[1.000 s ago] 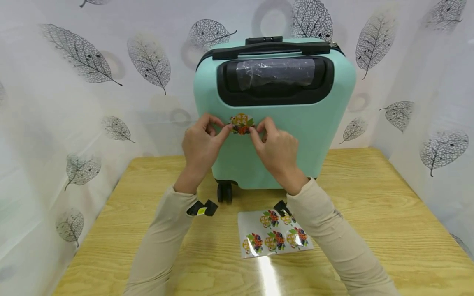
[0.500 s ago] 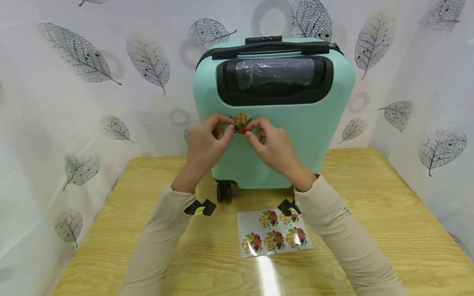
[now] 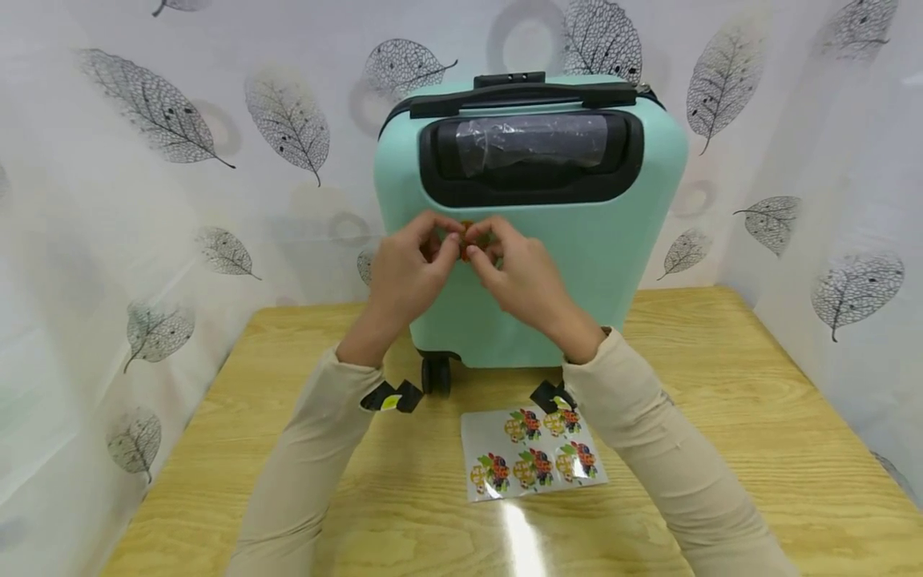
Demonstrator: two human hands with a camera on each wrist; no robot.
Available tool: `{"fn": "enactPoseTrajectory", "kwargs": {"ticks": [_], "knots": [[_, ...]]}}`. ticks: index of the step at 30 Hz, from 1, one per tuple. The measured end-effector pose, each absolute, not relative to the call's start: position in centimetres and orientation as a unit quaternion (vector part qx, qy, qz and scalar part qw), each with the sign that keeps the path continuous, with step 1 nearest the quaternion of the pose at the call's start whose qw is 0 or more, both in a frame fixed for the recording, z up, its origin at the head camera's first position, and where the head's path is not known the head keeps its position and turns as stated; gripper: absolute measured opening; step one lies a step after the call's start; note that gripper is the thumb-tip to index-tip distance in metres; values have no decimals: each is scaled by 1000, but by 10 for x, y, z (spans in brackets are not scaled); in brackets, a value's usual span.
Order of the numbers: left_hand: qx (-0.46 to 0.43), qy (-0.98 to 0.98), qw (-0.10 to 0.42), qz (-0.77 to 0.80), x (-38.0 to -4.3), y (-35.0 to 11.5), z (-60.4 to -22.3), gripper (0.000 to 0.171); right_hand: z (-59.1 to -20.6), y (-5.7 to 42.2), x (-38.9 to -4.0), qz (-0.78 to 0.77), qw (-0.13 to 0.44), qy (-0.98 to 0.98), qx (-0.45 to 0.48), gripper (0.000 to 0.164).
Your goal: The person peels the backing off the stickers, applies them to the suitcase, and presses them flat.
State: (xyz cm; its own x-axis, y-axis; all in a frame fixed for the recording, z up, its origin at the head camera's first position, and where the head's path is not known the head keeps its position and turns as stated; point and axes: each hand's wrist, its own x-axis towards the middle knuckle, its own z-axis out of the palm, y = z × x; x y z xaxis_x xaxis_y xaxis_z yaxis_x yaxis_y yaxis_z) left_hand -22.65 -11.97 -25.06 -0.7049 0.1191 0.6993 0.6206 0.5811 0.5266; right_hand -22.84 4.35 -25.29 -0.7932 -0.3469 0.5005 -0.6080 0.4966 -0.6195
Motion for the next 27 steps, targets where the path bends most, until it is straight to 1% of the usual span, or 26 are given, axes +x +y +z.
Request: {"fn": "enactPoseTrajectory", "kwargs": {"ticks": [8, 14, 17, 21, 27], "knots": [[-203, -847, 287, -398, -228, -121, -252, 13, -251, 43, -230, 439, 132, -851, 257, 21], [-200, -851, 276, -400, -228, -126, -257, 14, -258, 48, -230, 440, 129, -852, 255, 19], [-198, -852, 271, -401, -228, -127, -262, 13, -262, 50, -230, 428, 128, -856, 260, 18], [-187, -857, 252, -408, -228, -128, -270, 14, -269, 51, -229, 408, 126, -866, 261, 20], [-183, -855, 232, -427, -229, -128, -283, 14, -279, 50, -230, 412, 117, -866, 257, 22]]}}
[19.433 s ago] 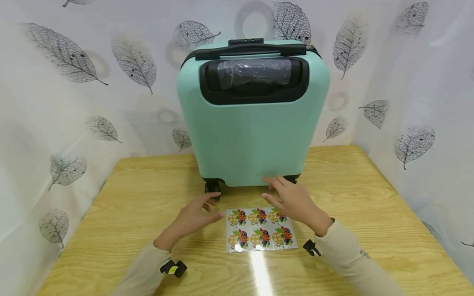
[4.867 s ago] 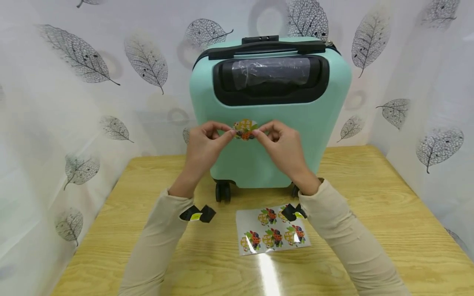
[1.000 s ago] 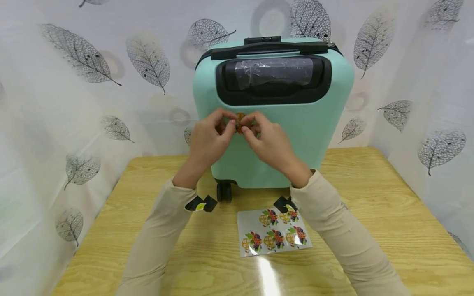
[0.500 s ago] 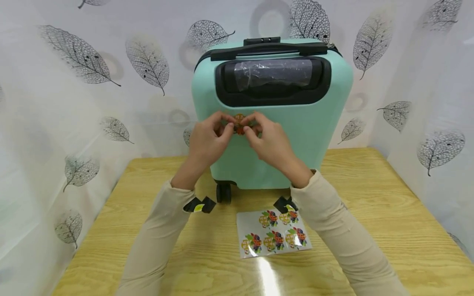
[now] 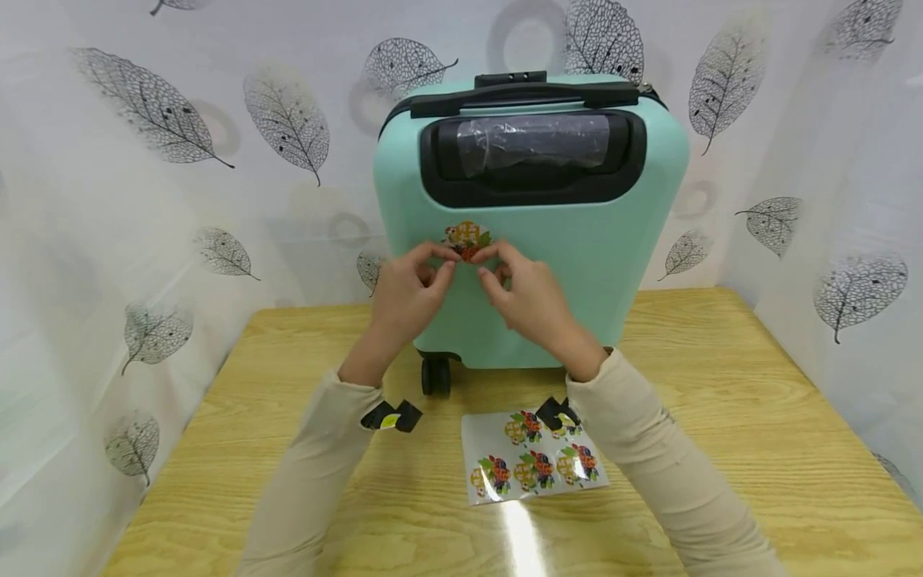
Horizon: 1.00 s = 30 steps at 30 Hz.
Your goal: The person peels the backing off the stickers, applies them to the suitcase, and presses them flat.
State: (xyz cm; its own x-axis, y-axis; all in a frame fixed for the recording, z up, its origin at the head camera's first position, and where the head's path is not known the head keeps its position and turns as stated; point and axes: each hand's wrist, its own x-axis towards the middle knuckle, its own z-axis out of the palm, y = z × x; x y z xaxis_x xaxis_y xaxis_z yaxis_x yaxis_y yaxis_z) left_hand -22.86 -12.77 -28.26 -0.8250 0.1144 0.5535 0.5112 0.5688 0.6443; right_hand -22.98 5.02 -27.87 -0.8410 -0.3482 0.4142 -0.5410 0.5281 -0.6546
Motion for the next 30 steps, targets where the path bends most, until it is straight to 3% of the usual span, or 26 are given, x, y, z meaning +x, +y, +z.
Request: {"fn": "enactPoseTrajectory", "kwargs": {"ticks": [30], "knots": [[-215, -829, 142, -496, -218, -140, -320, 16, -310, 67, -220, 493, 23, -829, 264, 25]]}}
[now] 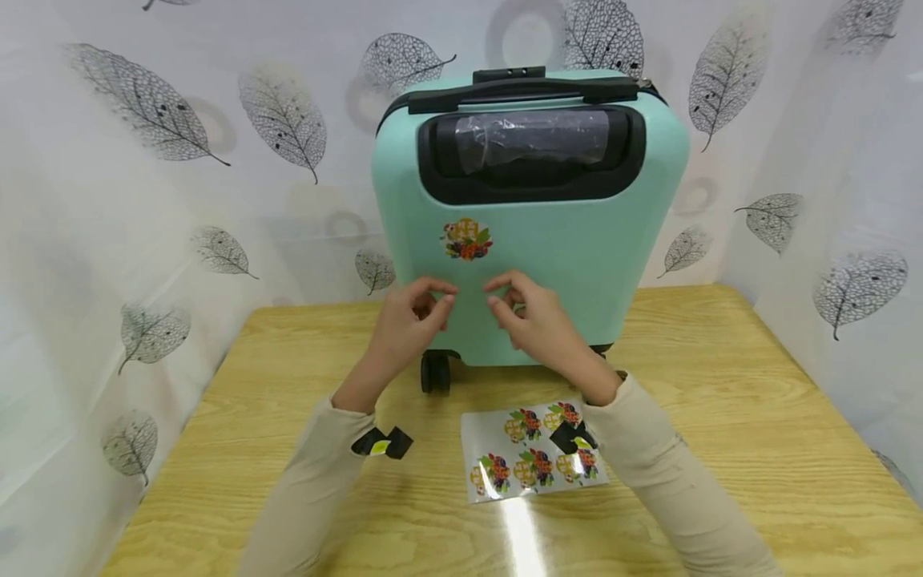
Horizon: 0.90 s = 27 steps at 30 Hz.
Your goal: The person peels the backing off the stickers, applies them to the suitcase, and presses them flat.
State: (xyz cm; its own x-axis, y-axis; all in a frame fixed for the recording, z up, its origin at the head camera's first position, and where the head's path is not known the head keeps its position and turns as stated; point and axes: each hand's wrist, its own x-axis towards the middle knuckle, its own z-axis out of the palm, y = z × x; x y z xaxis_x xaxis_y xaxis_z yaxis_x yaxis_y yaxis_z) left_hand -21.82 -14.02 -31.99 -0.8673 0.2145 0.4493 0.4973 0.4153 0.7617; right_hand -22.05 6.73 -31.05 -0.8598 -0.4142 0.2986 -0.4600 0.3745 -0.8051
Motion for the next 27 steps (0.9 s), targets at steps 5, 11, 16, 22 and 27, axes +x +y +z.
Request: {"fn": "enactPoseTrajectory", "kwargs": {"ticks": [5, 11, 16, 22, 27], "knots": [[-202, -837, 102, -499, -211, -147, -331, 19, -317, 78, -214, 478, 11, -838, 261, 26], [-185, -841, -7, -508, -201, -153, -355, 26, -333, 95, -206, 458, -16, -849, 262, 27], [-184, -829, -68, -524, -192, -156, -377, 29, -349, 109, -199, 439, -53, -857, 264, 29], [-185, -828, -98, -520, -187, -164, -405, 29, -372, 120, -195, 409, -70, -868, 272, 27], [-177, -829, -120, -517, -184, -171, -422, 33, -388, 127, -194, 411, -100, -865, 271, 28]]}}
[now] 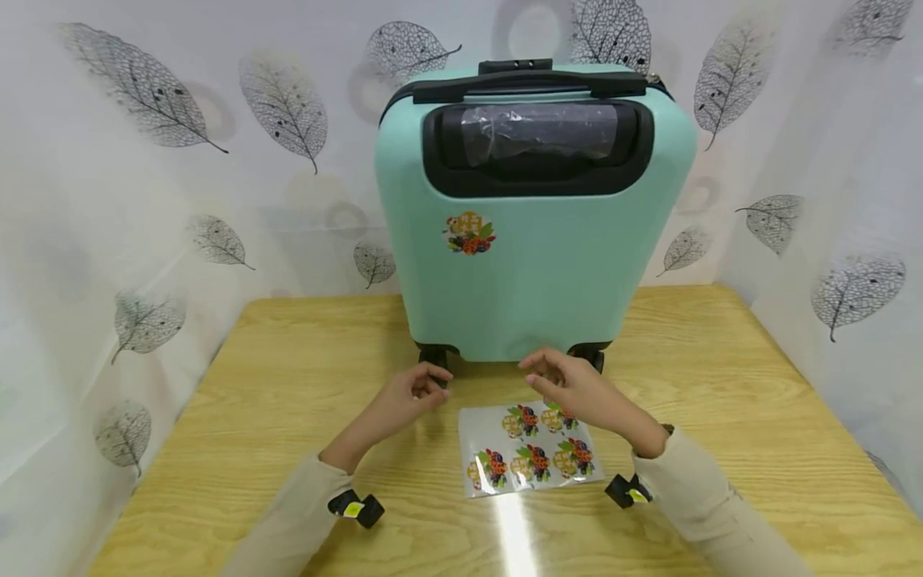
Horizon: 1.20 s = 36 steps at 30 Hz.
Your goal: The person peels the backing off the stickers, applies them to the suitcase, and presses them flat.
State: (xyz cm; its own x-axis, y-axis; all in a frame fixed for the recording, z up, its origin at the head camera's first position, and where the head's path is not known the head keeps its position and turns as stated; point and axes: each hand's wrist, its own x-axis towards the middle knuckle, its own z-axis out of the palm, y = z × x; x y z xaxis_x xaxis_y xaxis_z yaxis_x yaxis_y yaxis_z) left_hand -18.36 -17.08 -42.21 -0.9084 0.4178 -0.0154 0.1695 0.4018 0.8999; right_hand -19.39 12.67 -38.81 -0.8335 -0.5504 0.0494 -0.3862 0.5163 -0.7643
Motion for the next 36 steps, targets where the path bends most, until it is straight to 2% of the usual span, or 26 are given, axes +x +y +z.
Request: {"fn": "enactPoseTrajectory", "kwargs": {"ticks": [12, 20, 36], "knots": [[180, 800, 198, 537, -177, -159, -445, 36, -422, 134, -186, -436, 159, 848, -258, 29], [170, 801, 212, 534, -177, -152, -451, 37, -440, 138, -185, -435, 162, 843, -271, 24], [177, 797, 226, 532, -177, -144, -465, 28, -462, 136, -189, -421, 215, 839, -271, 20]]}}
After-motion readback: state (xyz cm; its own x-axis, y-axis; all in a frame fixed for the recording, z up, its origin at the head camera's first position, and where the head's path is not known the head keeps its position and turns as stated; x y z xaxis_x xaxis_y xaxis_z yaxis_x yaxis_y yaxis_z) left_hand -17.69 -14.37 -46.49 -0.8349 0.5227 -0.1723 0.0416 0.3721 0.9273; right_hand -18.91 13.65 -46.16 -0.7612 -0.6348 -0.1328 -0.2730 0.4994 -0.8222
